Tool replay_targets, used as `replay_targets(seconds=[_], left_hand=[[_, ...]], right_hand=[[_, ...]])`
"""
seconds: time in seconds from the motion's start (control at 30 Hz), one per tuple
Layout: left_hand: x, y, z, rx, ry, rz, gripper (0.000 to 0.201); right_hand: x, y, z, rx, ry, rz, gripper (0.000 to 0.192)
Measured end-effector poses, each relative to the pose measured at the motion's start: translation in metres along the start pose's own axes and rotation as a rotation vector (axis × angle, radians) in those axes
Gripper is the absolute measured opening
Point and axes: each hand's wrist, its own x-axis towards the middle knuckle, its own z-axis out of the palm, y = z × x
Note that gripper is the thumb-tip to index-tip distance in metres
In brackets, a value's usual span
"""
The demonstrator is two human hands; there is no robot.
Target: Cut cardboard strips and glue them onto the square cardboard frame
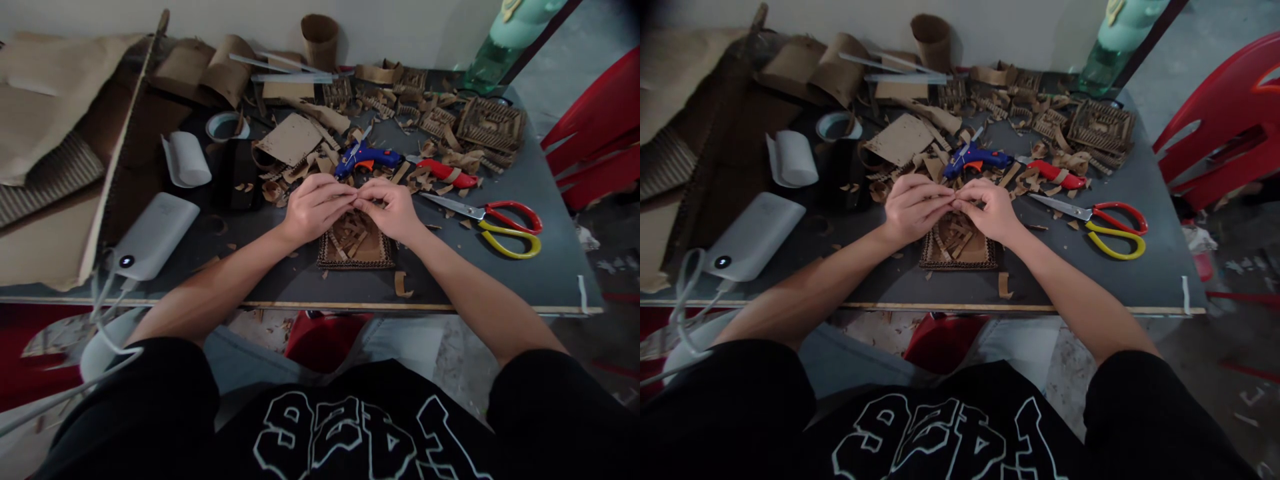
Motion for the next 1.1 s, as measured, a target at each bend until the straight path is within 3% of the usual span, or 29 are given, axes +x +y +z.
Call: replay_targets(seconds=[0.2, 0.33, 0.53, 0.67, 0.73, 0.83, 1.1], left_hand=[[-0.001, -0.001, 0.001, -0.058, 0.020, -0.013, 0.015], [-0.003, -0.003, 0.003, -0.049, -0.040, -0.076, 0.013], [0.003, -0.004, -0.006, 0.021, -0.109, 0.127, 0.017], [0.002, -0.006, -0.008, -0.106, -0.341, -0.078, 0.023], [-0.001, -0.008, -0.005, -0.174, -0.390, -0.188, 0.026], [-0.007, -0.011, 0.001, -0.241, -0.389, -0.285, 0.030], [-0.016, -0.016, 0.009, -0.243, -0.310, -0.263, 0.028]], right_hand=[[0.001, 0.003, -0.002, 0.062, -0.005, 0.045, 0.043], [0.002, 0.008, -0.002, 0.068, -0.028, 0.051, 0.046], [0.002, 0.021, 0.001, 0.001, -0.017, -0.048, 0.050], [0.002, 0.028, 0.003, -0.028, 0.010, -0.108, 0.051], [0.002, 0.032, 0.004, -0.049, 0.029, -0.125, 0.051], [0.002, 0.036, 0.006, -0.053, 0.055, -0.142, 0.052], [-0.007, 0.027, 0.006, -0.169, 0.149, -0.140, 0.044]])
